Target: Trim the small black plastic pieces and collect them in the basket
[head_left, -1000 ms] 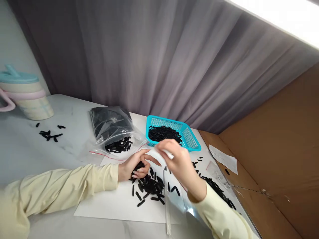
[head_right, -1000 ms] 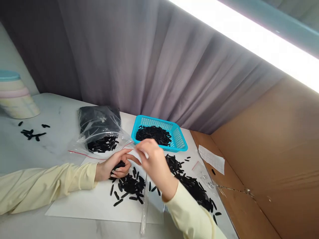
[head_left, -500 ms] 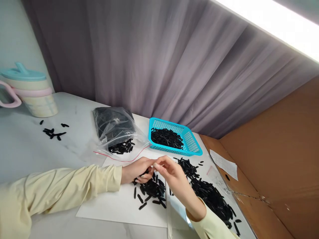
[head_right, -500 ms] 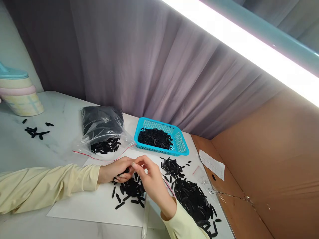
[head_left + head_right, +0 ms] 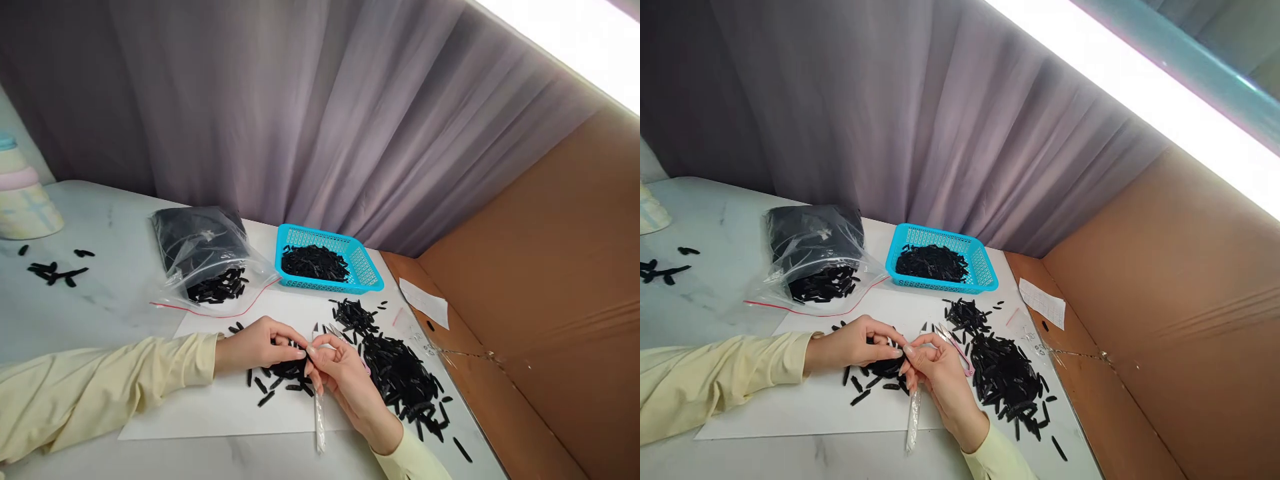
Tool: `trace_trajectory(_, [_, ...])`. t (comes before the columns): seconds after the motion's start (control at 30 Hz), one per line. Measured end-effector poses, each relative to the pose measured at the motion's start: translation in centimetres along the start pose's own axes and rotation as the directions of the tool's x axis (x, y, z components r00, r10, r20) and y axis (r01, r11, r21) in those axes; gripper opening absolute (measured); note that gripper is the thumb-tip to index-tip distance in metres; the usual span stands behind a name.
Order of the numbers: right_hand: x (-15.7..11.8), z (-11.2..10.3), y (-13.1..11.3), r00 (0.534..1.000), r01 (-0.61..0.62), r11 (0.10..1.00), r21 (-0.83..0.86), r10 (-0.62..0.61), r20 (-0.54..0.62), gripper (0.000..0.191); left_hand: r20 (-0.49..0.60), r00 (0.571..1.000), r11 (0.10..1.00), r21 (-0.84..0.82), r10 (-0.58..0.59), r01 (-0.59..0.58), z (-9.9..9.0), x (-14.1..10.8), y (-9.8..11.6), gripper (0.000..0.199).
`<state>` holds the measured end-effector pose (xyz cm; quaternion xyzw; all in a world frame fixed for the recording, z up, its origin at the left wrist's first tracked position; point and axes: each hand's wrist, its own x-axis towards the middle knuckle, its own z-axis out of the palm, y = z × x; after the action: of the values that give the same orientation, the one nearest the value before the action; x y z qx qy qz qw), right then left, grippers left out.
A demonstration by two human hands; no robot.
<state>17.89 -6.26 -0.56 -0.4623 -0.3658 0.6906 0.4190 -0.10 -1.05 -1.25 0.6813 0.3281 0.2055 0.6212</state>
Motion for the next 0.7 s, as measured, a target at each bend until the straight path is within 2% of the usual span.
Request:
trace_trajectory(0.23, [-0.2, -0.1, 0.1, 0.999, 0.006, 0.998, 0.067, -0.009, 0.038, 0.038, 0.027, 0.997, 0.993, 0.089, 0.075, -0.077, 0.2, -0.4, -0.1, 0.035])
trace_trajectory(0.33, [-0.1, -0.3, 0.2, 0.998, -0.046, 0.991, 0.122, 0.04, 0.048, 0.037, -0.022, 0.997, 0.99, 0.12, 0.08, -0.077, 0.3, -0.3, -0.6, 0.037])
trace_trajectory(0.5, [-0.2, -0.8, 0.2, 0.976, -0.186, 0.967, 0.174, 0.162, 0.145, 0.04, -0.073, 0.994, 0.988, 0.135, 0.084, -0.074, 0.2, -0.2, -1.4, 0.041])
trace_trajectory(0.7, [-0.6, -0.6, 0.0, 0.968, -0.184, 0.965, 0.189, 0.145, 0.203, 0.035, -0.059, 0.995, 0.989, 0.132, 0.076, -0.067, 0.1, -0.2, -1.5, 0.041])
